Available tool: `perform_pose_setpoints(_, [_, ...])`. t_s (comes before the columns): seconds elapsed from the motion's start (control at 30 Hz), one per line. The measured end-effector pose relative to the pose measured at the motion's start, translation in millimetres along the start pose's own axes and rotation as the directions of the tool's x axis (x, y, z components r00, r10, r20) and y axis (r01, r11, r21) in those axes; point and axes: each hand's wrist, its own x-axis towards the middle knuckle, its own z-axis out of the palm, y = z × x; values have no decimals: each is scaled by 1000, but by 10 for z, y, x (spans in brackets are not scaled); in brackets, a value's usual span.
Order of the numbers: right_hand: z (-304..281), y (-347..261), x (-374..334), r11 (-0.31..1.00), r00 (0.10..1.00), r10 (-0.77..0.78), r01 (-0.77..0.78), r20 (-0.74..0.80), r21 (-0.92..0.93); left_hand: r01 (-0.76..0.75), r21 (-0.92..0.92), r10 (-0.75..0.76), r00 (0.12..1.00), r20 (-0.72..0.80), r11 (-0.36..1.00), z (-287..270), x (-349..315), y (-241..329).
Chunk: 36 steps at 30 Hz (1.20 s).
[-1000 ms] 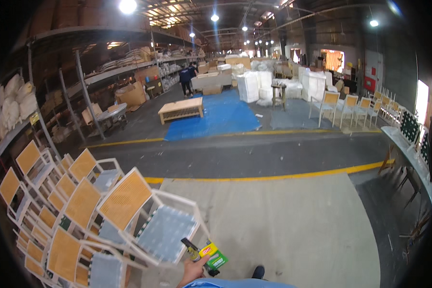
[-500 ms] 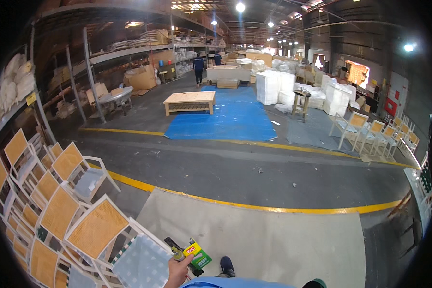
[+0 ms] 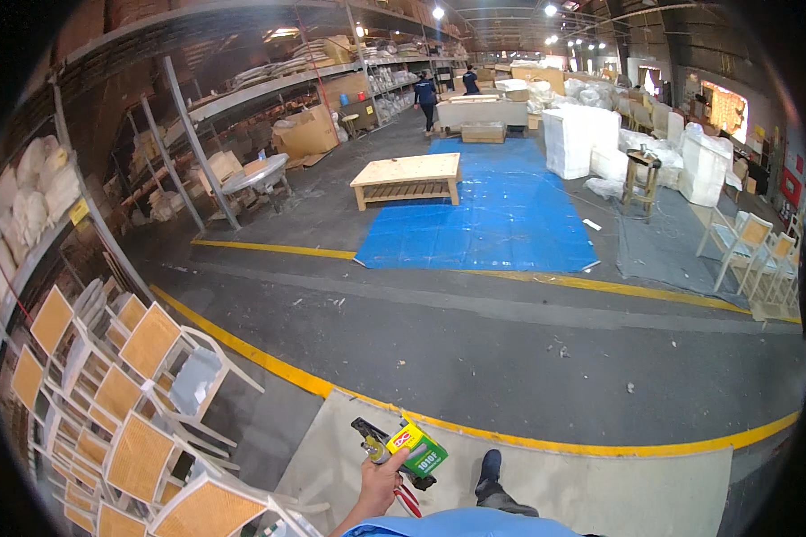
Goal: The person walks to a wooden board, places tools on it, and then sits on the floor. They use a staple gun to attach a green fabric strip along the edges of the board, periodically reloading staples and cutting the fabric with scissors.
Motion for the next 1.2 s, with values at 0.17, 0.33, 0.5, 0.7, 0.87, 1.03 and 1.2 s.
perform_pose_setpoints(0.17, [-339, -2056, 699, 983, 988, -137, 143, 67, -113, -47, -39, 37, 974, -223, 998, 165, 1240, 461])
perform_pose_setpoints(0.33, [-844, -4255, 1264, 919, 947, -308, 320, 89, -231, -148, -72, 113, 928, -355, 986, 286, 2299, 983])
perform_pose_setpoints(0.5, [-1055, -6489, 1403, 887, 919, -375, 317, -122, -334, -28, -35, 10, 901, -434, 999, 34, 3588, 1385])
perform_pose_setpoints(0.7, [-833, -8311, 1339, 964, 953, -259, 246, -157, -97, -45, 62, 70, 861, -503, 997, 68, 5438, 2102])
perform_pose_setpoints(0.87, [-316, -9386, 1253, 969, 967, -246, 243, -72, -52, -166, -104, 91, 856, -508, 981, 382, 6771, 2966])
perform_pose_setpoints(1.03, [105, -10687, 1230, 959, 972, -234, 235, 23, -160, -195, -121, 115, 869, -481, 973, 552, 8174, 3763])
perform_pose_setpoints(1.2, [348, -12497, 1343, 909, 948, -304, 319, 95, -268, -327, -2, 284, 826, -487, 945, 562, 9420, 4441])
